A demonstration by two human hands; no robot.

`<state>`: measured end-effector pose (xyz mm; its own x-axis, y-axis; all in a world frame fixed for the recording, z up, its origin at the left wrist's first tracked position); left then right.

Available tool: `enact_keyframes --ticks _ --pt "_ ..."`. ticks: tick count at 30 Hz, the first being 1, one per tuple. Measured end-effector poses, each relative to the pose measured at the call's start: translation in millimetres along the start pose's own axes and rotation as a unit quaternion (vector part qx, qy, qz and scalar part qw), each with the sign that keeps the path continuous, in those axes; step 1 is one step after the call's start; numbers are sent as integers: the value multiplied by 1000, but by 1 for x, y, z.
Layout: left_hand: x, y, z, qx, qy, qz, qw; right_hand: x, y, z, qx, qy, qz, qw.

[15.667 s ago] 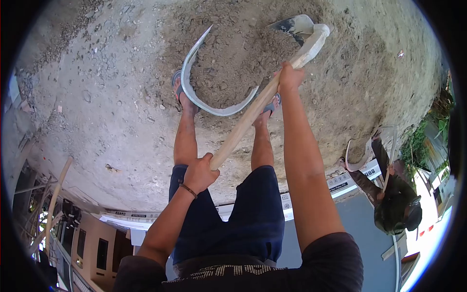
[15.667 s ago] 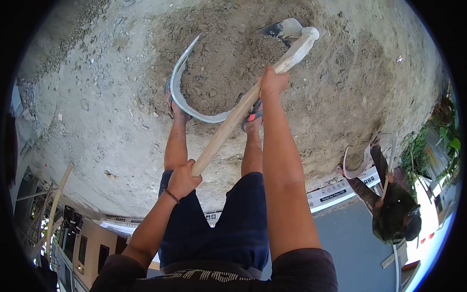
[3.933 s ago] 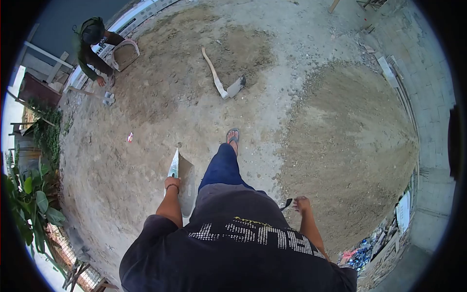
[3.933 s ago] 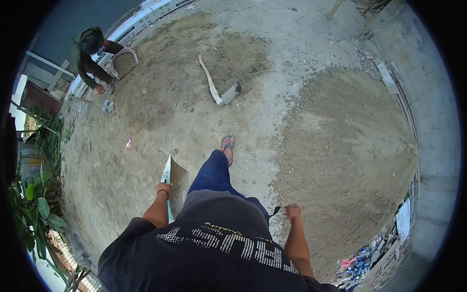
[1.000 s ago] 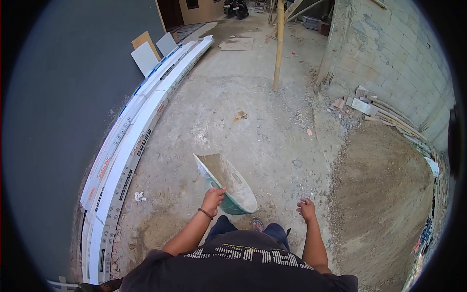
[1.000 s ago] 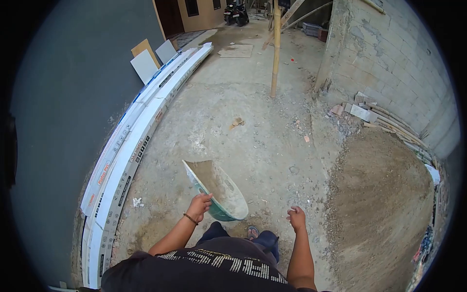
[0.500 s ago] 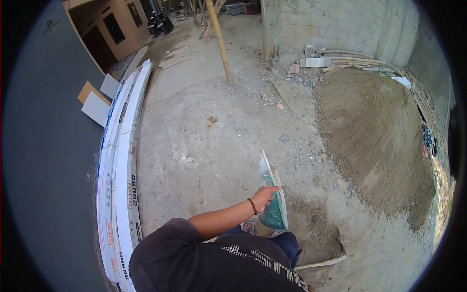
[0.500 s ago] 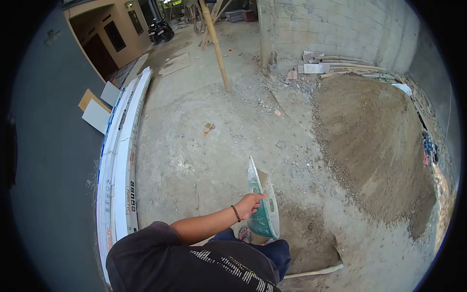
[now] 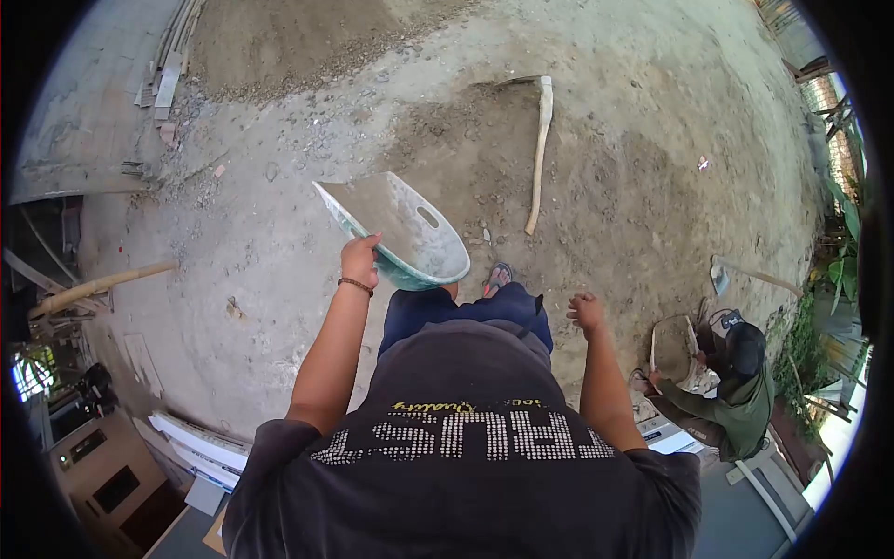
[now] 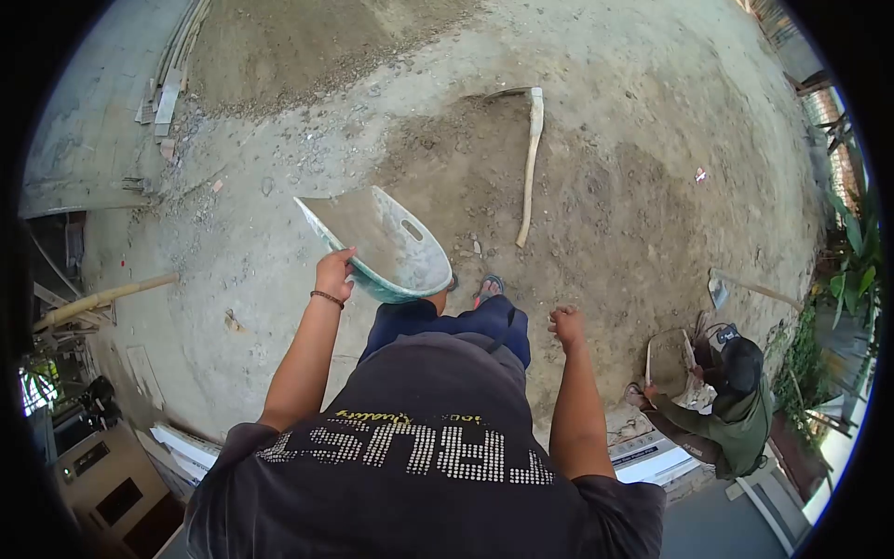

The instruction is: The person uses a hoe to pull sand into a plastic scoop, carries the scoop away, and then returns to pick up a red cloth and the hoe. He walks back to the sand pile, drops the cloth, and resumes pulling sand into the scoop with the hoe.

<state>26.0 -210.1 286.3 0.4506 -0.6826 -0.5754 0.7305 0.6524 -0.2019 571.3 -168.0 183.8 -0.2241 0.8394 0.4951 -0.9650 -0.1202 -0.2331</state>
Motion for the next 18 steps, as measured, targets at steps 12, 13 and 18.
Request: enact_keyframes --ticks 12,13,18 --pt "-17 81 -33 -159 280 -295 900 -139 -154 41 -120 138 -43 982" --pt "-25 81 -31 -148 244 -330 900 -139 -151 47 -119 146 -44 981" --pt "-42 75 -87 -161 183 -415 877 -102 -97 64 -128 131 -30 983"
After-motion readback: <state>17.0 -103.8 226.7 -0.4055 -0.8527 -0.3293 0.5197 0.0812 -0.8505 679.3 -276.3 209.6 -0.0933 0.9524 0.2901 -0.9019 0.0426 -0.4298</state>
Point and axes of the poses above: each hand's wrist, its own z-axis away from the middle knuckle, its own y-axis out of the palm, x = y × z, the point moved 3 cm from there along -z, towards the middle knuckle, and after that the axes turned 8 degrees about -z, right-handed, at the moved point
